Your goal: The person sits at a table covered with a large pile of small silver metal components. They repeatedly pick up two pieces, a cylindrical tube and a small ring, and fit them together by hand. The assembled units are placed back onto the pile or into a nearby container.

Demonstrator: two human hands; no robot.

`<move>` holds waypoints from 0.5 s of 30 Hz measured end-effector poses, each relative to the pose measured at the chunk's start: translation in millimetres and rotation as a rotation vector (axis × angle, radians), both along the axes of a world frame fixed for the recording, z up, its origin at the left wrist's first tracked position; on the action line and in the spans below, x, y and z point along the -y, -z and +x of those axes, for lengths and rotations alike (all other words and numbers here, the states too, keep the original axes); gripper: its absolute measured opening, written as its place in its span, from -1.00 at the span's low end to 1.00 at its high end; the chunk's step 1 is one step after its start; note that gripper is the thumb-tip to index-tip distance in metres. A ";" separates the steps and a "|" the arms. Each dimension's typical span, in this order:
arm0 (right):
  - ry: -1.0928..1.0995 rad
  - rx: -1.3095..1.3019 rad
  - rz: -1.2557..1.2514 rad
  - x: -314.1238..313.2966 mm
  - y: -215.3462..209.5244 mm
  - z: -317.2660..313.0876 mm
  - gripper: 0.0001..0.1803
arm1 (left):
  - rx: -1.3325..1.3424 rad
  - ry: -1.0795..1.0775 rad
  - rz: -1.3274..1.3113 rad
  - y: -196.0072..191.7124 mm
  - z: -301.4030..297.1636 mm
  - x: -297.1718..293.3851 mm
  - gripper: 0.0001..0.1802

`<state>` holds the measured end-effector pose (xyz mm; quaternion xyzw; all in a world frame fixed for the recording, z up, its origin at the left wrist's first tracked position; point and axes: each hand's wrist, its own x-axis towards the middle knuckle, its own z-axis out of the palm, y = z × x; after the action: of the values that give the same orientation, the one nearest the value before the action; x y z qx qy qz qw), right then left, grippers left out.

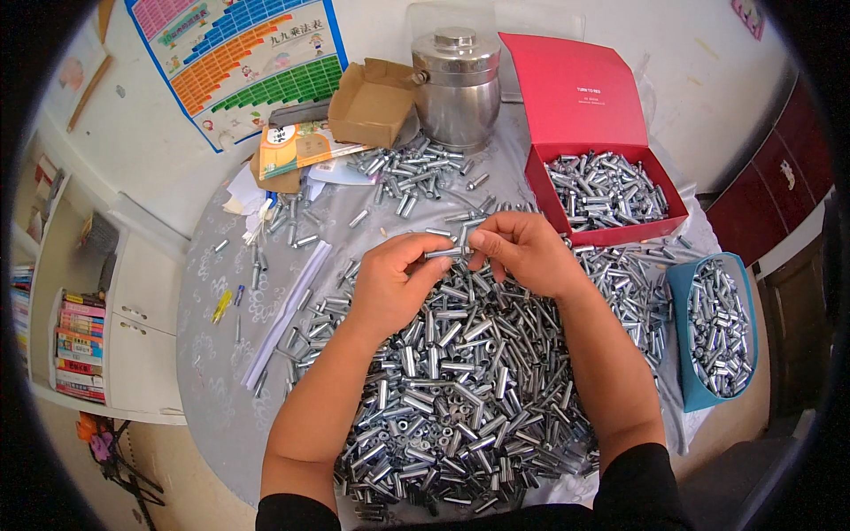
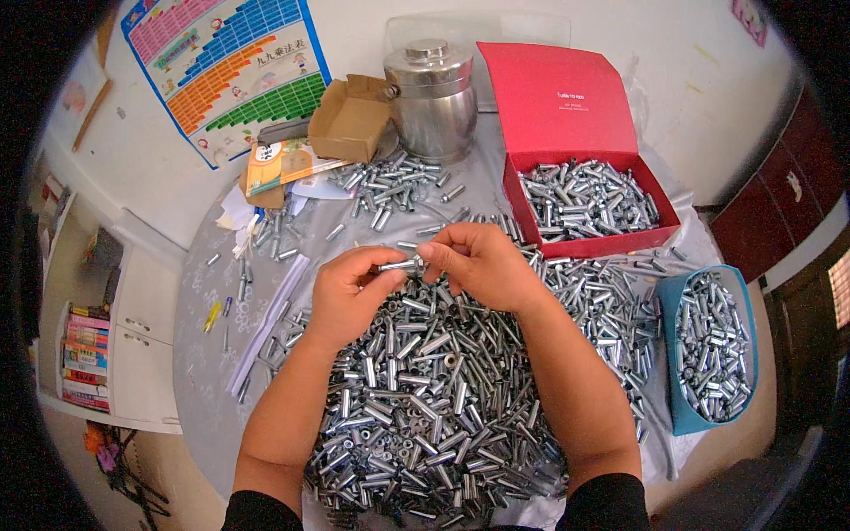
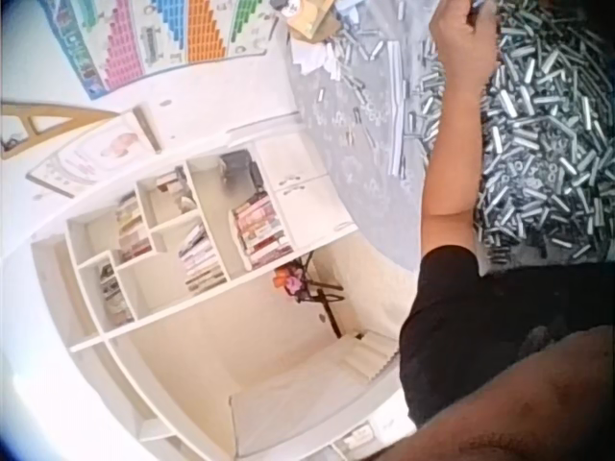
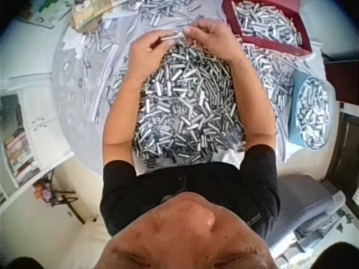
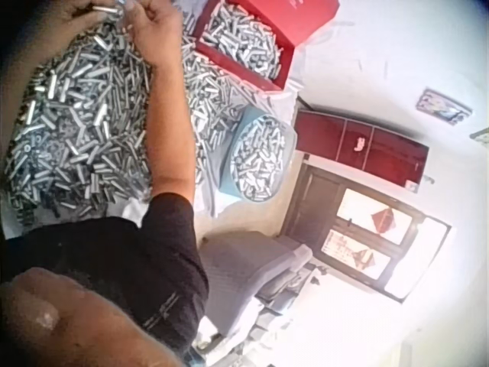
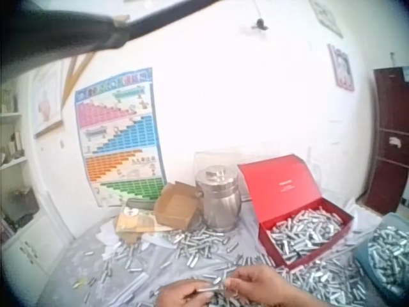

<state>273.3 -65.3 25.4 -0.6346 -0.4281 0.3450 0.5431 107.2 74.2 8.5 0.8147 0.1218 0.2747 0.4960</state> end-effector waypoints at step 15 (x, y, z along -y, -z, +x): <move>-0.069 -0.179 -0.086 29.0 -4.6 -36.7 -0.77 | -0.077 0.105 -0.339 0.5 -39.8 15.9 -0.81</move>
<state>236.7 -94.2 29.9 -0.6089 -0.3843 0.4370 0.5391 67.4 58.3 7.9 0.7344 0.1427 0.1926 0.6350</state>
